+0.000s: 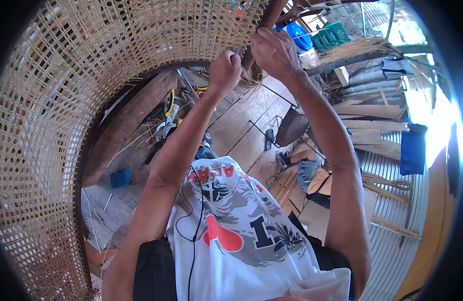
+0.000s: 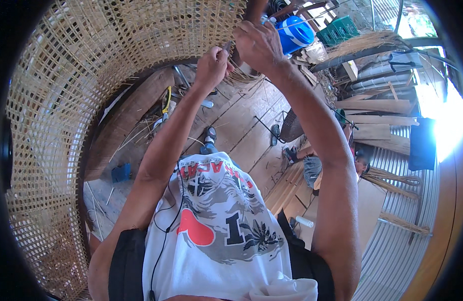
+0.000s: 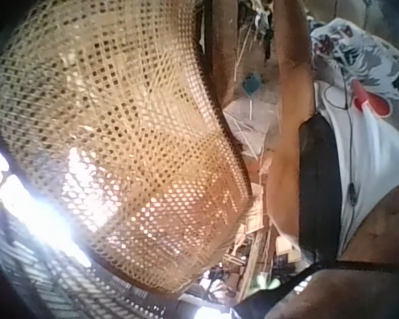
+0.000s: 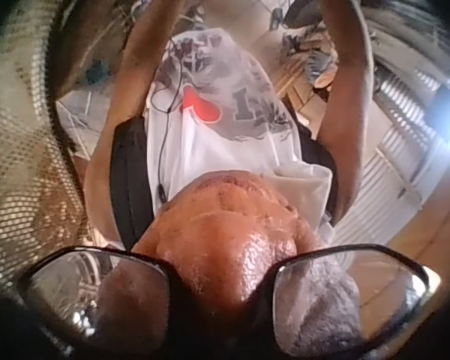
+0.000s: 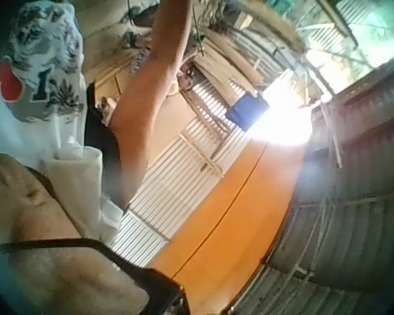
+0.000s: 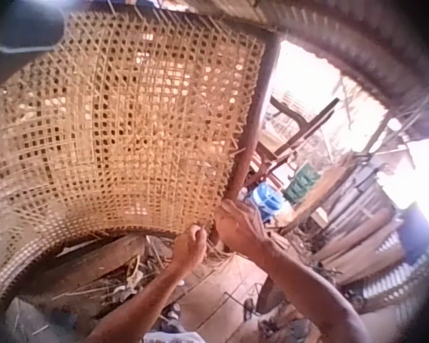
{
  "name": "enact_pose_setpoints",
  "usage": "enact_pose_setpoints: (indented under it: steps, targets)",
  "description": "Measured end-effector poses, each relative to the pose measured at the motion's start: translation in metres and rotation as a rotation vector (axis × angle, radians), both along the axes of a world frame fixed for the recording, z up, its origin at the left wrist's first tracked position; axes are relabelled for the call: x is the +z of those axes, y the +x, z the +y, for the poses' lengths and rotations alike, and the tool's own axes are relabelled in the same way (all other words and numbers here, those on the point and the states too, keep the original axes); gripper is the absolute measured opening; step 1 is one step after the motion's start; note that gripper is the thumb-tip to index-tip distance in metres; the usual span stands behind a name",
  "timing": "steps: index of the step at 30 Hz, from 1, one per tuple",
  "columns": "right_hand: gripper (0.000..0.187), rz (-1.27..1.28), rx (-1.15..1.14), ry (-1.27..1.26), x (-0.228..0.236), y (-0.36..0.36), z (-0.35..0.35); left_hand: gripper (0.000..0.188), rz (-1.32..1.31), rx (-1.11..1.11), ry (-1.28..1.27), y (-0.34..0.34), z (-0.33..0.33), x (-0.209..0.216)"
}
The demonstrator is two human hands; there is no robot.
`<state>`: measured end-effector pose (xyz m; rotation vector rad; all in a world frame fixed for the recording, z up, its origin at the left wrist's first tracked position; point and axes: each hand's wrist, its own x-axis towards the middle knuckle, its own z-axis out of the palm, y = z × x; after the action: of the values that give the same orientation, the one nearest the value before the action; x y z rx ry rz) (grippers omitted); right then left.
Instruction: Repairing and weaving a wicker chair using rattan strands.
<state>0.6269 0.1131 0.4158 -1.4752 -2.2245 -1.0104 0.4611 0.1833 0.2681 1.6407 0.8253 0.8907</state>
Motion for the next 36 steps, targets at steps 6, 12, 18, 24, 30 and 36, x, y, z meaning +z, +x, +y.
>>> enact_pose_setpoints:
  steps: [6,12,18,24,30,36]
  targets:
    - [0.012,0.002,-0.036,-0.036,0.005,-0.003,-0.005,0.035,-0.337,-0.009,-0.231,0.021,-0.021,-0.017]
    - [0.01,0.014,0.017,-0.025,0.002,0.003,-0.001,0.027,-0.367,0.058,-0.11,0.028,-0.011,-0.03]
    - [0.011,-0.101,0.019,-0.207,0.025,0.004,0.014,0.022,-0.402,0.153,0.052,0.031,-0.011,-0.041]
    - [0.016,-0.148,0.051,-0.197,0.021,0.005,0.026,0.025,-0.371,0.125,0.02,0.023,-0.005,-0.039]
    - [0.024,-0.183,-0.034,-0.136,0.018,-0.001,0.029,0.031,-0.114,0.107,0.077,-0.008,-0.015,-0.005]
    - [0.024,-0.178,-0.022,-0.136,0.015,0.013,0.027,0.035,-0.01,0.041,0.081,-0.014,-0.01,0.016]
